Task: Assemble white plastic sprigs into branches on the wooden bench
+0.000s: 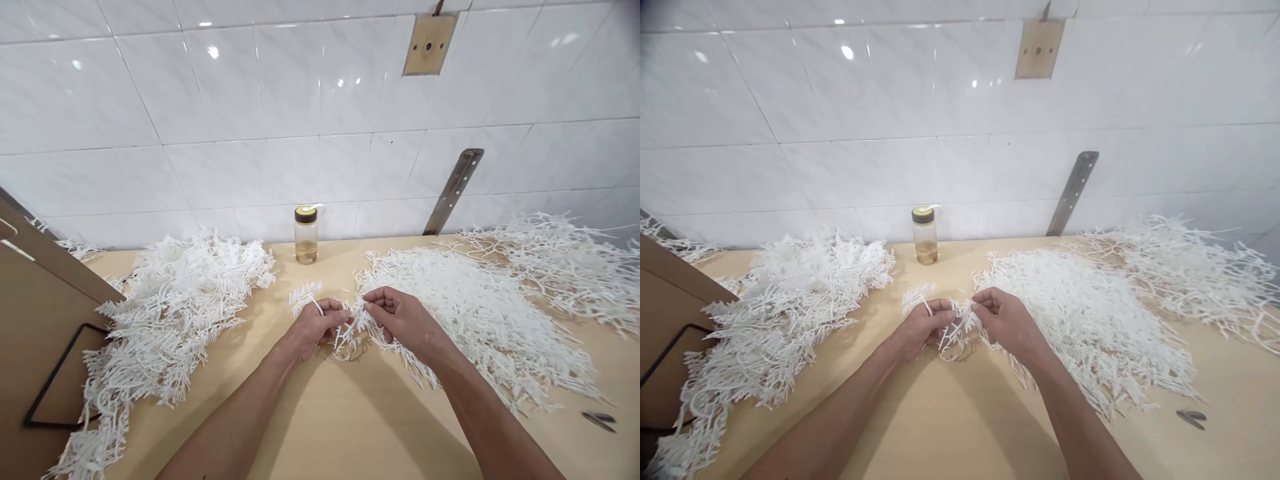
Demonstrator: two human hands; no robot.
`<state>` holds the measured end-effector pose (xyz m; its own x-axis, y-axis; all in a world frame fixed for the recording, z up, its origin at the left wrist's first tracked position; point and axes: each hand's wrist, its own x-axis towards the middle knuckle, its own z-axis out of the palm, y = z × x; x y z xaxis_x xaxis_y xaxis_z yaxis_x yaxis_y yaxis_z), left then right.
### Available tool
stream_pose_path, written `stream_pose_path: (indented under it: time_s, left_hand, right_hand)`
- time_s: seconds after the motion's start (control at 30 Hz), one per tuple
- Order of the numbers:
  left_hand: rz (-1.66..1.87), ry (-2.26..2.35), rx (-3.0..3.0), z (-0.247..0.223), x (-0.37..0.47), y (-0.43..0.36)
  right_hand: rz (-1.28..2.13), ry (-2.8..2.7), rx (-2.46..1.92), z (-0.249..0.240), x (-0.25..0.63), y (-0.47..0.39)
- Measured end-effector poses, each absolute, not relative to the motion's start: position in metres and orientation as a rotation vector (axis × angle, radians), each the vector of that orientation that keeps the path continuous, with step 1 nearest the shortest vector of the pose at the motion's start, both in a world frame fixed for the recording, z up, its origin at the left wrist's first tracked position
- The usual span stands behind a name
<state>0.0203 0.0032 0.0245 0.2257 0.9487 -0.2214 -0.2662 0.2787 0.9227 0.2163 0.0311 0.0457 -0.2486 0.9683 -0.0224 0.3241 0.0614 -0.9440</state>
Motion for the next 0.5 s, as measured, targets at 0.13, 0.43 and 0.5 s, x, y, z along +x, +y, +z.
stream_pose_path:
  time_s: [0.13,0.43,0.5]
  left_hand:
    - [1.046,1.013,0.900,0.0215,0.0254,0.0028]
    - [1.202,0.969,0.766,0.0182,0.0268,0.0062]
    - [1.200,0.967,0.769,0.0197,0.0277,0.0061]
  right_hand:
    - [1.239,-1.652,-1.306,0.0496,0.2118,0.0265]
    - [1.246,-1.672,-1.255,0.0466,0.2132,0.0285]
    - [1.246,-1.698,-1.238,0.0455,0.2146,0.0293]
